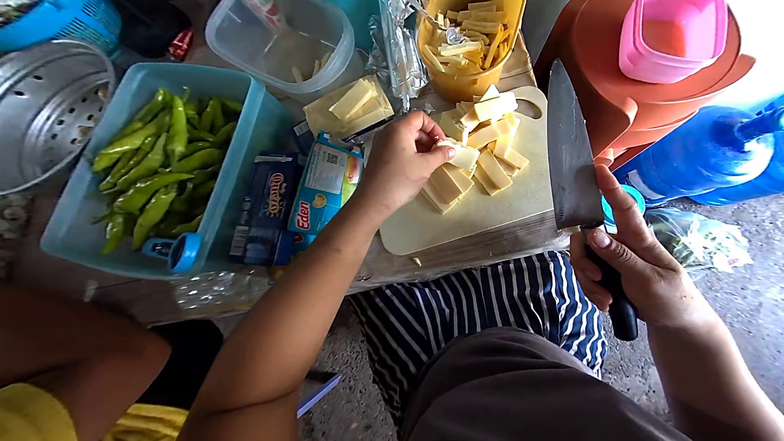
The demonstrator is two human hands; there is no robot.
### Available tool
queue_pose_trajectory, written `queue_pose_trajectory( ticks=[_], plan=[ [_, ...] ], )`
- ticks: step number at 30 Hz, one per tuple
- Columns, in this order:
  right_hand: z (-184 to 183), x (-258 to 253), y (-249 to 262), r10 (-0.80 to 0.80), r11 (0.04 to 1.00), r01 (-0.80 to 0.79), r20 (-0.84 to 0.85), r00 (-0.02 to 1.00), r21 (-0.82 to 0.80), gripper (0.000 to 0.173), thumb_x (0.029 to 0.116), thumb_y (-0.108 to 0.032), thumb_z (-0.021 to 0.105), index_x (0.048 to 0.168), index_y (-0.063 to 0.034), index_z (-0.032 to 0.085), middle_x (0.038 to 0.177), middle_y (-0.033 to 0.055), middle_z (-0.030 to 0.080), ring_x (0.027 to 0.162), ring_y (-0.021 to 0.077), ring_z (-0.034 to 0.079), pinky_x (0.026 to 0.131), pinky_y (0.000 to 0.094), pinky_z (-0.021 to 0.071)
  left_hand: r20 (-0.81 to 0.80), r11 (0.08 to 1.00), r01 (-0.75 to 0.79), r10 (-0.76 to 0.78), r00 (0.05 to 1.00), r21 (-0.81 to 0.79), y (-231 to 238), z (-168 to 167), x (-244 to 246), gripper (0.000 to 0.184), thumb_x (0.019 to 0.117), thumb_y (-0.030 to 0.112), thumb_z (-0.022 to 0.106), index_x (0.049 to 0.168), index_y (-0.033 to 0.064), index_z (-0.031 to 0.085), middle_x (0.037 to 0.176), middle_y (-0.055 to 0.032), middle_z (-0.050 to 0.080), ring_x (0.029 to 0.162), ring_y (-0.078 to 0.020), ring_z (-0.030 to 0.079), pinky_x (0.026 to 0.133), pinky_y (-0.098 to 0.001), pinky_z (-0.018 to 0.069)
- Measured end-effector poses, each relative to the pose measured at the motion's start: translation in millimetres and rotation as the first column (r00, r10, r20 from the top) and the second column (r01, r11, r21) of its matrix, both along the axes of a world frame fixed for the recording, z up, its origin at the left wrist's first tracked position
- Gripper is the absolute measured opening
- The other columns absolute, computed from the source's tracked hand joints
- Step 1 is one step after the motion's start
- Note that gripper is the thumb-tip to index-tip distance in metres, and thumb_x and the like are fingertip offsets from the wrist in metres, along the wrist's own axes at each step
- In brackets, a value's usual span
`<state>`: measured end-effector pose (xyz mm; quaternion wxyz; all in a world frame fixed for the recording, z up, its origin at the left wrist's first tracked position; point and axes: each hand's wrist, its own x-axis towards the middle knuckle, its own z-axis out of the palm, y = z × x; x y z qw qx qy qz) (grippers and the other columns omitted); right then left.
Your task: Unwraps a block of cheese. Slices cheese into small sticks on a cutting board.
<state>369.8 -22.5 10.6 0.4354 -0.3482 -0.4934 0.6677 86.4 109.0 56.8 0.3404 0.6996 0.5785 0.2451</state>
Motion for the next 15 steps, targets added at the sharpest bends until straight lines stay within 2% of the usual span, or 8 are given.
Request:
queue_pose_trajectory(
  ticks=[7, 10, 12, 15],
  plan=[
    [-1, 0, 1, 0.003, 1.0, -0.003, 0.007, 1.0, -0.01, 0.057, 0.1107, -0.024, 0.039, 0.159, -0.046, 0.018, 0.074, -0.0047, 0.056, 0.049, 0.0018, 0.054, 0.044, 0.0141, 0.049, -0.078, 0.998, -0.012, 0.018, 0.997, 0.066, 1, -5, 5, 0.025, 0.094, 0.015, 0.074, 0.108, -0.0012, 0.062, 0.094, -0.0115, 0.064, 0.082, -0.0146, 0.062, 0.078, -0.0307, 0.0516],
    [0, 0, 2, 0.006, 1.0, -0.006, 0.01, 1.0, -0.009, 0.057, 0.1107, -0.024, 0.039, 0.159, -0.0457, 0.018, 0.074, -0.0048, 0.056, 0.05, 0.0017, 0.054, 0.044, 0.0141, 0.049, -0.115, 0.995, 0.005, 0.007, 0.993, 0.097, 2, -7, 3, 0.031, 0.0937, 0.017, 0.075, 0.115, -0.0015, 0.061, 0.106, -0.0155, 0.063, 0.089, -0.0203, 0.062, 0.081, -0.0353, 0.0515],
    [-1, 0, 2, 0.007, 1.0, -0.007, 0.009, 1.0, -0.007, 0.057, 0.1107, -0.024, 0.039, 0.159, -0.0451, 0.018, 0.074, -0.0046, 0.056, 0.05, 0.0018, 0.054, 0.045, 0.0141, 0.0491, -0.135, 0.993, 0.026, -0.011, 0.991, 0.115, 3, -10, 0, 0.033, 0.0946, 0.02, 0.074, 0.118, 0.0, 0.063, 0.111, -0.0156, 0.063, 0.093, -0.021, 0.062, 0.083, -0.0351, 0.0515],
    [-1, -1, 2, 0.002, 1.0, -0.002, 0.005, 1.0, -0.003, 0.057, 0.1109, -0.024, 0.039, 0.16, -0.0448, 0.019, 0.075, -0.0048, 0.057, 0.05, 0.0013, 0.054, 0.045, 0.0138, 0.049, -0.164, 0.986, 0.055, -0.029, 0.986, 0.157, 0, -12, -3, 0.03, 0.0966, 0.023, 0.072, 0.117, 0.0007, 0.068, 0.111, -0.0159, 0.065, 0.095, -0.0216, 0.063, 0.085, -0.0355, 0.0519]
  ],
)
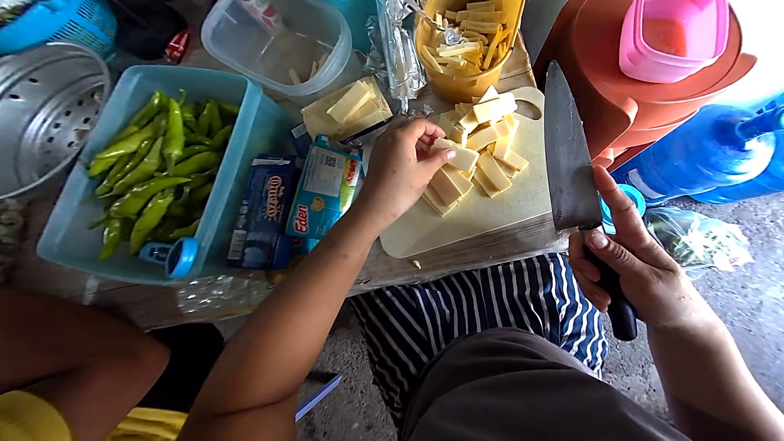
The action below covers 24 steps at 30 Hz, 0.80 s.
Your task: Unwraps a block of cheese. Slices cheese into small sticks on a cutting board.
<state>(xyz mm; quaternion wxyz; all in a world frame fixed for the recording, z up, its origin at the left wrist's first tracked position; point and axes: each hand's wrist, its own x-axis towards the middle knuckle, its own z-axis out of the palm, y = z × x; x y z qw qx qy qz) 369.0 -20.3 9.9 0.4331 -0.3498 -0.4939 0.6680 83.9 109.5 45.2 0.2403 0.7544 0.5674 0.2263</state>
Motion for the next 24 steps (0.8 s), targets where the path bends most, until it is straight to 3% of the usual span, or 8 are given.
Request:
queue_pose_trajectory(
  ticks=[6, 15, 20, 24],
  plan=[
    [2, -1, 2, 0.004, 1.0, -0.004, 0.013, 1.0, 0.003, 0.058, 0.1107, -0.023, 0.038, 0.16, -0.0439, 0.016, 0.074, -0.0046, 0.056, 0.049, 0.0018, 0.054, 0.044, 0.014, 0.049, -0.036, 0.996, 0.084, -0.083, 0.996, 0.009, -1, 5, -8, 0.03, 0.0981, 0.016, 0.069, 0.124, 0.0012, 0.071, 0.119, -0.0187, 0.069, 0.104, -0.0252, 0.068, 0.095, -0.0391, 0.0529],
    [5, -7, 3, 0.01, 1.0, -0.01, 0.027, 1.0, 0.01, 0.058, 0.1107, -0.023, 0.039, 0.16, -0.0445, 0.017, 0.073, -0.0044, 0.055, 0.05, 0.0019, 0.055, 0.045, 0.0142, 0.0495, -0.088, 0.994, 0.083, -0.077, 0.993, 0.064, -2, 5, -6, 0.022, 0.0951, 0.013, 0.071, 0.109, -0.0035, 0.068, 0.106, -0.0196, 0.068, 0.099, -0.0294, 0.065, 0.09, -0.0448, 0.0511],
    [7, -9, 3, 0.012, 1.0, -0.012, 0.036, 0.999, 0.013, 0.057, 0.1106, -0.023, 0.039, 0.159, -0.0445, 0.018, 0.073, -0.0047, 0.056, 0.05, 0.0016, 0.055, 0.045, 0.0141, 0.0495, -0.104, 0.988, 0.126, -0.116, 0.988, 0.095, -1, 3, -7, 0.03, 0.0953, 0.013, 0.071, 0.122, 0.0002, 0.068, 0.114, -0.0199, 0.067, 0.103, -0.0316, 0.065, 0.093, -0.0462, 0.0512],
    [7, -10, 3, 0.013, 1.0, -0.013, 0.032, 0.999, 0.016, 0.056, 0.1107, -0.024, 0.04, 0.159, -0.0447, 0.02, 0.074, -0.0044, 0.056, 0.05, 0.0021, 0.055, 0.045, 0.0142, 0.0495, -0.123, 0.978, 0.167, -0.152, 0.981, 0.121, 0, 3, -8, 0.022, 0.0963, 0.014, 0.07, 0.115, 0.0038, 0.074, 0.114, -0.0196, 0.066, 0.107, -0.0338, 0.063, 0.097, -0.0507, 0.0478]
  ],
)
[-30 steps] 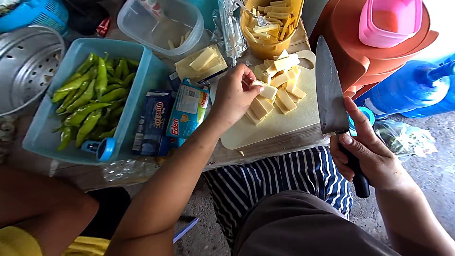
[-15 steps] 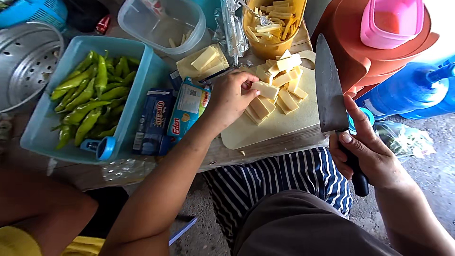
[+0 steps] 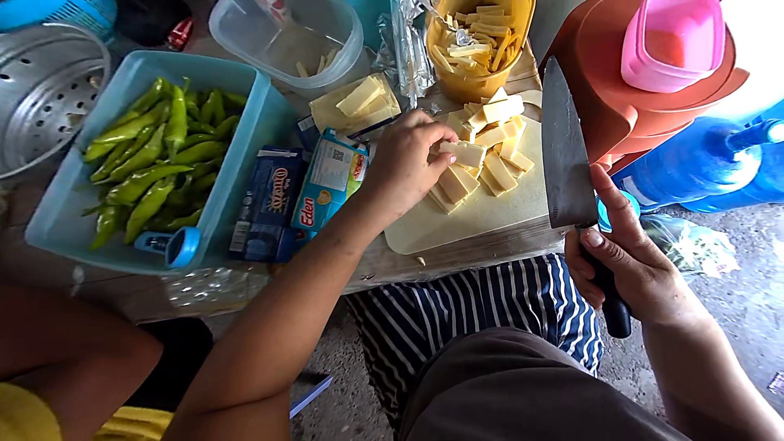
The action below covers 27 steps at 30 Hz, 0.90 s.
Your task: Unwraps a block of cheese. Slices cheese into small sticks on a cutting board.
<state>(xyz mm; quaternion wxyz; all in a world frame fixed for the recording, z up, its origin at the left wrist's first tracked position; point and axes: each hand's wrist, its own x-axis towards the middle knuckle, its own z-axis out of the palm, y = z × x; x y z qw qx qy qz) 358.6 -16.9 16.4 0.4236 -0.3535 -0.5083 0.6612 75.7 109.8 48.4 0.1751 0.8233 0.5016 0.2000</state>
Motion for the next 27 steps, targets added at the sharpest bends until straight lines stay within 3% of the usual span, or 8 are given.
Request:
queue_pose_trajectory(
  ticks=[5, 9, 15, 18, 20, 22, 24, 27],
  plan=[
    [0, -2, -1, -0.008, 1.0, 0.008, 0.011, 1.0, -0.005, 0.055, 0.1106, -0.025, 0.041, 0.158, -0.0444, 0.021, 0.074, -0.0041, 0.056, 0.049, 0.0021, 0.055, 0.044, 0.0141, 0.0494, -0.102, 0.999, 0.05, -0.051, 0.993, -0.015, 5, 5, 0, 0.024, 0.095, 0.015, 0.072, 0.114, 0.0014, 0.073, 0.12, -0.0209, 0.063, 0.118, -0.0377, 0.058, 0.104, -0.0538, 0.0414],
    [0, -2, -1, -0.003, 1.0, 0.003, 0.012, 1.0, 0.003, 0.056, 0.1106, -0.026, 0.041, 0.159, -0.0448, 0.02, 0.074, -0.0044, 0.056, 0.05, 0.0021, 0.055, 0.045, 0.014, 0.0492, -0.154, 0.997, 0.064, -0.068, 0.986, -0.035, 7, 9, 3, 0.019, 0.0931, 0.015, 0.073, 0.102, -0.0012, 0.07, 0.123, -0.0205, 0.062, 0.121, -0.0387, 0.055, 0.104, -0.0551, 0.0378],
    [1, -1, -2, -0.006, 1.0, 0.006, 0.018, 1.0, 0.013, 0.058, 0.1108, -0.024, 0.04, 0.16, -0.0447, 0.017, 0.073, -0.0057, 0.056, 0.051, 0.0013, 0.055, 0.045, 0.0136, 0.0495, -0.016, 0.995, 0.094, -0.094, 0.995, -0.018, -5, 19, -4, 0.017, 0.0917, 0.015, 0.071, 0.1, 0.0006, 0.072, 0.115, -0.0199, 0.068, 0.118, -0.0372, 0.06, 0.102, -0.0581, 0.0395],
    [1, -1, -1, 0.001, 1.0, -0.001, 0.033, 0.999, 0.014, 0.058, 0.1109, -0.024, 0.039, 0.16, -0.0436, 0.017, 0.072, -0.0056, 0.055, 0.05, 0.0017, 0.055, 0.045, 0.0144, 0.0496, 0.046, 1.0, 0.002, -0.003, 0.999, 0.005, -21, 31, -15, 0.016, 0.0883, 0.021, 0.073, 0.097, 0.0083, 0.075, 0.121, -0.017, 0.06, 0.12, -0.0324, 0.053, 0.1, -0.0497, 0.0413],
    [0, -3, 0, 0.003, 1.0, -0.004, 0.047, 0.999, 0.01, 0.058, 0.1106, -0.023, 0.039, 0.16, -0.0434, 0.016, 0.072, -0.005, 0.056, 0.05, 0.0025, 0.056, 0.045, 0.0149, 0.05, 0.028, 0.999, -0.049, 0.049, 0.998, -0.004, -28, 36, -19, 0.016, 0.09, 0.022, 0.075, 0.1, 0.0088, 0.075, 0.116, -0.016, 0.058, 0.108, -0.0272, 0.055, 0.09, -0.0415, 0.0447],
    [-1, -8, 2, 0.001, 1.0, -0.002, 0.049, 0.999, 0.007, 0.059, 0.1098, -0.022, 0.04, 0.16, -0.0432, 0.017, 0.071, -0.0049, 0.056, 0.049, 0.0027, 0.055, 0.044, 0.0148, 0.0497, 0.01, 0.996, -0.066, 0.067, 0.998, -0.057, -26, 32, -20, 0.018, 0.0928, 0.019, 0.075, 0.102, 0.0033, 0.073, 0.104, -0.0163, 0.063, 0.088, -0.0235, 0.061, 0.078, -0.0378, 0.0505],
    [0, -13, 3, 0.018, 1.0, -0.019, 0.046, 0.999, 0.011, 0.06, 0.1098, -0.022, 0.04, 0.16, -0.0427, 0.016, 0.071, -0.0049, 0.056, 0.049, 0.0028, 0.055, 0.044, 0.015, 0.0499, 0.039, 0.976, -0.105, 0.114, 0.993, -0.188, -17, 24, -24, 0.021, 0.0953, 0.019, 0.073, 0.105, -0.0003, 0.072, 0.103, -0.0172, 0.065, 0.088, -0.0234, 0.064, 0.081, -0.0384, 0.0529],
    [2, -17, 2, 0.039, 0.999, -0.039, 0.046, 0.998, 0.009, 0.06, 0.1098, -0.023, 0.041, 0.16, -0.0439, 0.015, 0.071, -0.0048, 0.056, 0.049, 0.0029, 0.055, 0.045, 0.015, 0.05, 0.112, 0.926, -0.149, 0.199, 0.974, -0.348, -4, 10, -35, 0.023, 0.0951, 0.02, 0.074, 0.105, -0.0007, 0.071, 0.118, -0.0182, 0.061, 0.098, -0.0201, 0.064, 0.087, -0.0337, 0.0541]
  ],
)
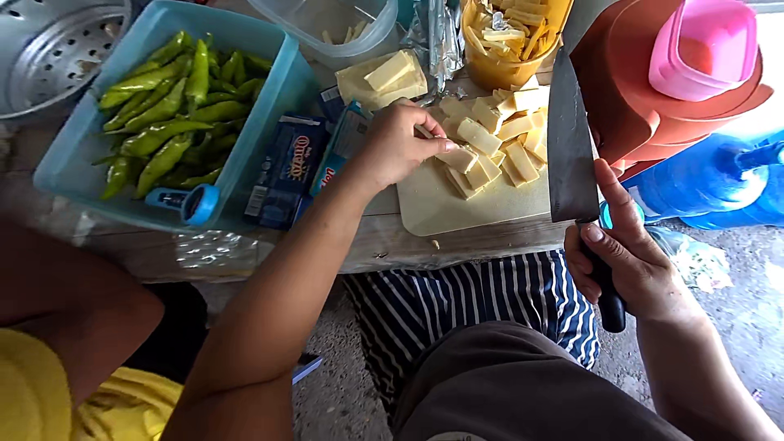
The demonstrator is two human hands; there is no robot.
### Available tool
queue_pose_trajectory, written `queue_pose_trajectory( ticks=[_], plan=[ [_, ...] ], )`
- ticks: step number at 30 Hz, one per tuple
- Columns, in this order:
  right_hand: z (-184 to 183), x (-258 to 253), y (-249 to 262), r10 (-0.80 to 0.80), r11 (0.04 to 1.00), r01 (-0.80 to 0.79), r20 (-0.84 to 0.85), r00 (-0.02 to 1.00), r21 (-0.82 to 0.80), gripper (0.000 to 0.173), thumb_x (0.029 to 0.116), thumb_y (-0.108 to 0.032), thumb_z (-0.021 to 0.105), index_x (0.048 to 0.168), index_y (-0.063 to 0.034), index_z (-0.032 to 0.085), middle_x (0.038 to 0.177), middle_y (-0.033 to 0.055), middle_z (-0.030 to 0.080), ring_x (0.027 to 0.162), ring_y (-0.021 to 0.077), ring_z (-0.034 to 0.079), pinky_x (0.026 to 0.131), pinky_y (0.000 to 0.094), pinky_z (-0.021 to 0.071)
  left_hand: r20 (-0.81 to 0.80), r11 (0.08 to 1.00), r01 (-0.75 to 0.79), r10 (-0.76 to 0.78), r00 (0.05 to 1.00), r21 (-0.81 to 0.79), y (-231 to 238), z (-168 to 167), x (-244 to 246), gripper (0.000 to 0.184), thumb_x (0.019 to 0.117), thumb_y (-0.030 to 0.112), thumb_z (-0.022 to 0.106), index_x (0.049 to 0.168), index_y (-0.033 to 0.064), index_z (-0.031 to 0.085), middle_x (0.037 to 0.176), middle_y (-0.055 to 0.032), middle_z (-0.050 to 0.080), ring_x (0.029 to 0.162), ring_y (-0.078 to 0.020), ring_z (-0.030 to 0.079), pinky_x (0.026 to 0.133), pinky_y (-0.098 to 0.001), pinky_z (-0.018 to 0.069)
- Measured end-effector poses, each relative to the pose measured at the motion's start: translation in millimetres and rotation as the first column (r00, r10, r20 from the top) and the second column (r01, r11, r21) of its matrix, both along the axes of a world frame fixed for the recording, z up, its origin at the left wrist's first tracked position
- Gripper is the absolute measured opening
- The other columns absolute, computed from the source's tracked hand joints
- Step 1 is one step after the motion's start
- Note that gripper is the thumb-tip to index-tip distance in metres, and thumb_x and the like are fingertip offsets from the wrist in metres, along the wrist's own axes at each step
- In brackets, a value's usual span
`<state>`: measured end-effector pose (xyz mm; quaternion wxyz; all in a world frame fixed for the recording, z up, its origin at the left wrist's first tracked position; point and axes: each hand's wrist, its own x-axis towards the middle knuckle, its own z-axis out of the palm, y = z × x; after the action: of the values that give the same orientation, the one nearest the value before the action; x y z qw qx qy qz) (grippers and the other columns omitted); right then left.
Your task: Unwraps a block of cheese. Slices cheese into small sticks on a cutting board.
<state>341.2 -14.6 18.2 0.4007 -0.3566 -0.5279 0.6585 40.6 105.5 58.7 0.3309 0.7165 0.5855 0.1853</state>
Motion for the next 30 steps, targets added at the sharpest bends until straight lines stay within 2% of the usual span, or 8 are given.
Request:
queue_pose_trajectory(
  ticks=[7, 13, 14, 17, 21, 24, 27, 30],
  plan=[
    [-1, 1, 0, -0.02, 1.0, 0.02, 0.022, 1.0, -0.003, 0.059, 0.1095, -0.021, 0.04, 0.16, -0.0425, 0.017, 0.071, -0.0045, 0.055, 0.049, 0.0036, 0.056, 0.044, 0.0159, 0.05, 0.14, 0.998, 0.041, -0.034, 0.99, -0.049, -4, -5, -6, 0.02, 0.0864, 0.013, 0.081, 0.098, 0.0006, 0.071, 0.122, -0.0153, 0.06, 0.109, -0.0188, 0.061, 0.093, -0.0318, 0.0525],
    [2, -4, 3, -0.015, 1.0, 0.015, 0.019, 1.0, 0.025, 0.061, 0.1093, -0.019, 0.04, 0.16, -0.0429, 0.016, 0.071, -0.005, 0.055, 0.049, 0.0034, 0.056, 0.045, 0.0158, 0.0504, -0.051, 0.961, 0.242, -0.237, 0.97, 0.136, 0, 22, 14, 0.018, 0.091, 0.015, 0.076, 0.102, 0.0021, 0.072, 0.124, -0.0177, 0.061, 0.112, -0.0233, 0.062, 0.093, -0.0361, 0.0529],
    [3, -4, 2, -0.009, 1.0, 0.009, 0.016, 1.0, 0.027, 0.06, 0.1096, -0.02, 0.04, 0.16, -0.0438, 0.017, 0.071, -0.005, 0.055, 0.05, 0.0034, 0.056, 0.045, 0.0158, 0.0506, -0.075, 0.954, 0.259, -0.25, 0.965, 0.153, -3, 29, 15, 0.018, 0.0915, 0.016, 0.076, 0.103, 0.0032, 0.072, 0.117, -0.0149, 0.066, 0.107, -0.0213, 0.065, 0.092, -0.0365, 0.0531],
    [2, -2, 1, 0.007, 1.0, -0.007, 0.011, 1.0, 0.02, 0.059, 0.11, -0.022, 0.041, 0.159, -0.0453, 0.019, 0.071, -0.0045, 0.055, 0.05, 0.0035, 0.056, 0.045, 0.0157, 0.0504, 0.012, 0.963, 0.243, -0.246, 0.969, 0.12, -19, 42, 10, 0.012, 0.0915, 0.016, 0.075, 0.1, 0.0099, 0.069, 0.086, 0.0021, 0.07, 0.077, -0.0008, 0.067, 0.073, -0.0189, 0.0566],
    [0, -2, 2, 0.039, 0.999, -0.042, 0.095, 0.995, 0.03, 0.058, 0.1104, -0.022, 0.041, 0.16, -0.0428, 0.018, 0.071, -0.0048, 0.054, 0.049, 0.0024, 0.054, 0.044, 0.0149, 0.0491, 0.198, 0.985, 0.14, -0.119, 0.973, -0.099, -49, 24, -3, 0.009, 0.0917, 0.011, 0.074, 0.099, 0.0072, 0.069, 0.079, 0.0022, 0.07, 0.069, -0.0014, 0.065, 0.065, -0.0198, 0.0552],
    [6, -8, 3, 0.096, 0.99, -0.123, 0.312, 0.945, 0.069, 0.061, 0.1092, -0.019, 0.04, 0.162, -0.037, 0.016, 0.069, -0.005, 0.053, 0.048, 0.0008, 0.053, 0.044, 0.0151, 0.048, 0.123, 0.991, -0.054, 0.07, 0.99, -0.126, -68, -10, -7, 0.013, 0.0956, 0.015, 0.071, 0.103, 0.0046, 0.069, 0.085, -0.0033, 0.071, 0.075, -0.0082, 0.067, 0.072, -0.0283, 0.0561],
    [9, -19, 4, 0.062, 0.957, -0.219, 0.605, 0.794, 0.19, 0.06, 0.1082, -0.027, 0.045, 0.163, -0.0292, 0.022, 0.066, -0.0052, 0.054, 0.045, -0.0009, 0.05, 0.042, 0.0166, 0.0461, -0.025, 0.97, -0.171, 0.178, 0.984, 0.174, -90, -30, -4, 0.028, 0.0997, 0.021, 0.065, 0.118, 0.0004, 0.068, 0.11, -0.0172, 0.069, 0.096, -0.0272, 0.067, 0.084, -0.0447, 0.0545],
    [13, -31, 5, -0.033, 0.889, -0.337, 0.776, 0.63, 0.31, 0.057, 0.108, -0.031, 0.045, 0.162, -0.0231, 0.029, 0.064, -0.0044, 0.054, 0.046, 0.0017, 0.049, 0.045, 0.0204, 0.0456, -0.047, 0.897, -0.079, 0.11, 0.993, 0.435, -108, -44, 0, 0.027, 0.1001, 0.013, 0.062, 0.121, -0.0006, 0.07, 0.127, -0.022, 0.065, 0.118, -0.0346, 0.062, 0.101, -0.0448, 0.0503]
  ],
)
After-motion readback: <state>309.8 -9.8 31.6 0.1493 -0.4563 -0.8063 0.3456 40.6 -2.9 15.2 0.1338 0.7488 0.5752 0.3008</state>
